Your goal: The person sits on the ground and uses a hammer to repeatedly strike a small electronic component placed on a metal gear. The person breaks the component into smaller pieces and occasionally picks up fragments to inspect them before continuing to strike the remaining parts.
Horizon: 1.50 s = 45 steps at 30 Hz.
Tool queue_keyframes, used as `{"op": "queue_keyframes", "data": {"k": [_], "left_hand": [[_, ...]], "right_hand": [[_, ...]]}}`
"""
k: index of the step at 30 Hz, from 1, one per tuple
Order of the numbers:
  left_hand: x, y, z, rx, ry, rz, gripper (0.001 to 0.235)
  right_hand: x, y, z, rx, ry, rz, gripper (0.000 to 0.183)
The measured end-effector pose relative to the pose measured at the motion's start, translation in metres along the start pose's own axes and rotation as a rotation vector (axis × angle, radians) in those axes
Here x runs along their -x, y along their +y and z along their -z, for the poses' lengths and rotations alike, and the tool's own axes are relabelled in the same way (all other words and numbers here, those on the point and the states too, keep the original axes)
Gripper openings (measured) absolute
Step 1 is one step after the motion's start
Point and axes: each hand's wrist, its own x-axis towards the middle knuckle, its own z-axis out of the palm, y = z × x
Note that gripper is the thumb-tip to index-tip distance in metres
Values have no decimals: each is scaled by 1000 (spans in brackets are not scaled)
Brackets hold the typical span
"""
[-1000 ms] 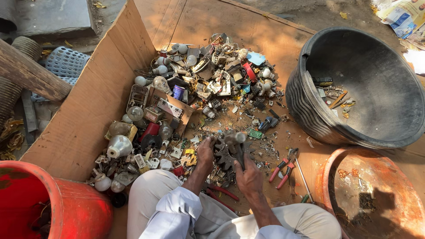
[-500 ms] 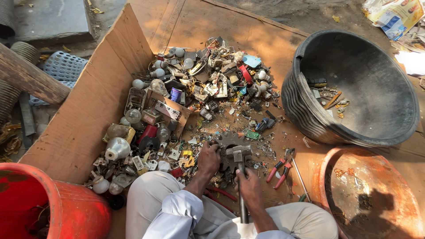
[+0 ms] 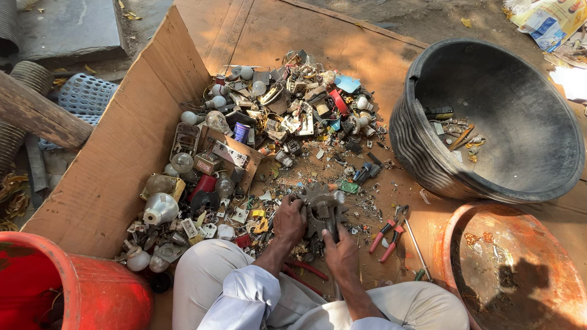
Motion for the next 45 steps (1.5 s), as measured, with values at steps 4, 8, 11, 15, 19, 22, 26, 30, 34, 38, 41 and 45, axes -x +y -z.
{"op": "queue_keyframes", "data": {"k": [4, 8, 11, 15, 19, 22, 26, 30, 34, 38, 41, 45], "left_hand": [[0, -2, -3, 0, -42, 34, 19], [-2, 0, -2, -11, -20, 11, 19], [-1, 0, -1, 2, -29, 19, 18], [1, 1, -1, 29, -41, 45, 18], [-3, 2, 2, 60, -22, 37, 18], [1, 0, 2, 112, -42, 76, 18], [-1, 3, 7, 200, -41, 143, 17], [-2, 11, 22, 294, -6, 200, 16], [1, 19, 46, 576, -65, 367, 11], [16, 24, 72, 652, -20, 184, 10], [29, 24, 76, 478, 210, -183, 12], [38, 30, 66, -31, 194, -708, 14]], "right_hand": [[-3, -5, 3, 156, 20, 178, 42], [-13, -4, -2, 284, -18, 211, 49], [-14, 0, -3, 275, -31, 194, 52], [-11, 2, -3, 269, 13, 254, 50], [-13, -1, -3, 181, -47, 123, 49], [-11, 6, -2, -13, -77, -90, 45], [1, 22, 8, -298, -131, -214, 33], [30, 34, 9, -425, -292, -535, 31], [40, 33, 3, -265, -311, -453, 30], [33, 24, 16, 177, -139, -40, 33], [30, 22, 22, 173, -4, 149, 38], [30, 22, 15, 27, -27, 104, 39]]}}
